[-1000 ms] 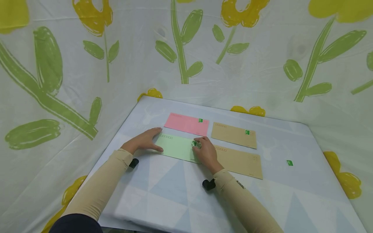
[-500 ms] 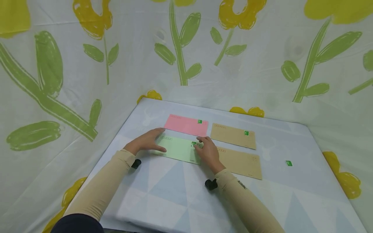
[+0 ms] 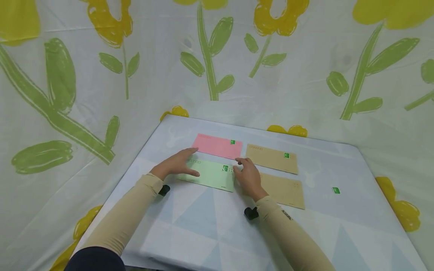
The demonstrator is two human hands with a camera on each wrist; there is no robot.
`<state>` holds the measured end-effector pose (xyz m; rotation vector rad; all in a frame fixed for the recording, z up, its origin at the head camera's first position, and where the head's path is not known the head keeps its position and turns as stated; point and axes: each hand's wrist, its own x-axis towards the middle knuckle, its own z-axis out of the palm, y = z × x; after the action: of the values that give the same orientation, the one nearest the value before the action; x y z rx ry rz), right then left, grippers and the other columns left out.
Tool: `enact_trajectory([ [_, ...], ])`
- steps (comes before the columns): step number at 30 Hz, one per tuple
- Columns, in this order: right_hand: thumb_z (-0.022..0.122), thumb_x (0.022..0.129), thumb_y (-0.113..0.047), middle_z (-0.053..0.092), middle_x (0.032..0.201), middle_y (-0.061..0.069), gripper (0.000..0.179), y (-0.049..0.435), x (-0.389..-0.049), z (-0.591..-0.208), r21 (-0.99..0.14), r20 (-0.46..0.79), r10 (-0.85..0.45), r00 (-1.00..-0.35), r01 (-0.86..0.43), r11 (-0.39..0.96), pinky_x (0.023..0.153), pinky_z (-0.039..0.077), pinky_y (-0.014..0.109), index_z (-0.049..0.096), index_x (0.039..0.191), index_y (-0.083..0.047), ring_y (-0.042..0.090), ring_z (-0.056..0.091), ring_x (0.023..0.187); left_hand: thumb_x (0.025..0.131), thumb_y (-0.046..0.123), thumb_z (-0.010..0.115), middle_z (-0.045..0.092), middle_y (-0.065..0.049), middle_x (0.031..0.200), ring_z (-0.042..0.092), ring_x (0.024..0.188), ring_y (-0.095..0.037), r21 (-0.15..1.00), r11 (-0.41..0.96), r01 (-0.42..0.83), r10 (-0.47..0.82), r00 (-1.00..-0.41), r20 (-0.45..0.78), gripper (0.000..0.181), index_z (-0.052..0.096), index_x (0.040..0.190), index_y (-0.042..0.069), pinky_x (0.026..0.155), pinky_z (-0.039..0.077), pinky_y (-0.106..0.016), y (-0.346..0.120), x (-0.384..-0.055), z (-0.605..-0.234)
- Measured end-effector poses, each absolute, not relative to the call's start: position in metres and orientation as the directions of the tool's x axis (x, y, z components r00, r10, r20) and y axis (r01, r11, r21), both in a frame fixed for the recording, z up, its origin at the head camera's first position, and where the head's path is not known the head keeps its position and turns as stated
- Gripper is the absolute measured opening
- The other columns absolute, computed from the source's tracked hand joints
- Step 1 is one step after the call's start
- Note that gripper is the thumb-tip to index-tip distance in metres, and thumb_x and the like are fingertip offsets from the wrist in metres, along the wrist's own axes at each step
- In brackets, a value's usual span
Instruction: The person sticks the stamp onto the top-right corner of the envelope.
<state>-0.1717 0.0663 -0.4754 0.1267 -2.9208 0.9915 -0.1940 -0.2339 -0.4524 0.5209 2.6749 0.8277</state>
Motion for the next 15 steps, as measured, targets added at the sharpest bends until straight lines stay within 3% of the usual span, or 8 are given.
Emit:
enact_trajectory([
  [9, 0.063, 0.1, -0.027, 0.062, 0.126, 0.008, 0.042, 0.08, -0.174, -0.475, -0.6, 0.083, -0.049, -0.995, -0.089, 0.795, 0.079, 0.055, 0.039, 0.063, 0.138, -0.011, 0.025, 0.06, 0.096, 0.076, 0.049, 0.088, 0.024, -0.008, 0.168, 0.02, 0.155, -0.029, 0.608, 0.747, 0.271, 0.451, -0.878, -0.163, 0.114, 0.024, 0.163, 0.012, 0.126, 0.02, -0.049, -0.212, -0.197, -0.451],
  [15, 0.064, 0.1, -0.028, 0.062, 0.127, 0.009, 0.043, 0.088, -0.176, -0.475, -0.595, 0.071, -0.038, -0.997, -0.072, 0.8, 0.084, 0.056, 0.041, 0.062, 0.139, -0.011, 0.026, 0.061, 0.101, 0.076, 0.048, 0.089, 0.023, -0.008, 0.168, 0.02, 0.155, -0.028, 0.595, 0.754, 0.279, 0.457, -0.873, -0.171, 0.114, 0.024, 0.163, 0.011, 0.126, 0.02, -0.047, -0.202, -0.198, -0.447],
])
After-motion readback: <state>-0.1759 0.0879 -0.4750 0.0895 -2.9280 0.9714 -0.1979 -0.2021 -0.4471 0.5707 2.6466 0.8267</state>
